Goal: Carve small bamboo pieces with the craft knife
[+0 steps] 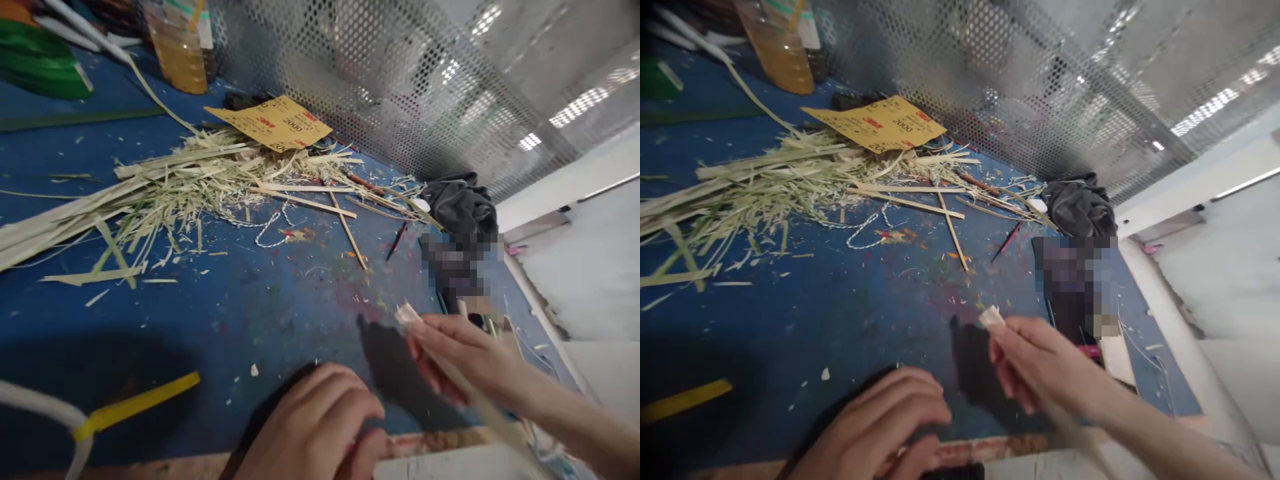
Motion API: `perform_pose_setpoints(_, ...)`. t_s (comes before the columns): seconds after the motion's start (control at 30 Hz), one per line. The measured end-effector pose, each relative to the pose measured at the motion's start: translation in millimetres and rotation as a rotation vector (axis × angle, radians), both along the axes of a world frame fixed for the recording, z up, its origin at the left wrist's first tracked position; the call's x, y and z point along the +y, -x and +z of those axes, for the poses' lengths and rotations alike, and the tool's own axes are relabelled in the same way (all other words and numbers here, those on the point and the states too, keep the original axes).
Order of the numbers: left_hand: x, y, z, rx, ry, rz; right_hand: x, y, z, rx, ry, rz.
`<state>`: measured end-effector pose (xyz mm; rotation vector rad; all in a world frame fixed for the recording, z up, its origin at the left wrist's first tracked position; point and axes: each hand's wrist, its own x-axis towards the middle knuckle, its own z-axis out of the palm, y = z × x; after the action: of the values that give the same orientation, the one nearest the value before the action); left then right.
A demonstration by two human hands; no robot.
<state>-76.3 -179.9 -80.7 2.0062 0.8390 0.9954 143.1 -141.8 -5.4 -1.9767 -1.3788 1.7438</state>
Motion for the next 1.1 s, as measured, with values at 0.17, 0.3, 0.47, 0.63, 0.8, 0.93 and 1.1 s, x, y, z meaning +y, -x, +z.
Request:
perform_pose_setpoints(0.17,-11,-11,17.2,0.038,0.228,0.075,-43,38,-22.5,0.636,-0.151,-0.361)
perform_pose_setpoints(0.3,-18,-30,25.2,0.080,0.539,0.056,-59,53,-41.4,0.669,-0.292,-0.500)
perform_pose_setpoints(0.47,-16,-38,35.1,-0.210,0.947,-0.062,-57,31,-35.3,0.638,-0.540,-0.339)
perform_pose_setpoints(0.63,-7,-23,48.1,-0.061,0.855,-0.022,14,-16,-3.6,-0.255,-1.042,0.005)
perform_pose_setpoints(0.8,29,-21,89.6,0.299,0.324,0.037,101,-17,-17.9,-0.790,-0.896,0.151)
perform_pose_setpoints(0.93,68,-23,115.6,0.562,0.110,0.080,121,-11,-42.3,-0.810,-0.877,0.158)
perform_pose_setpoints(1.1,105,-30,97.5,0.689,0.346,-0.125,114,-28,-36.7,-0.730,-0.844,0.143)
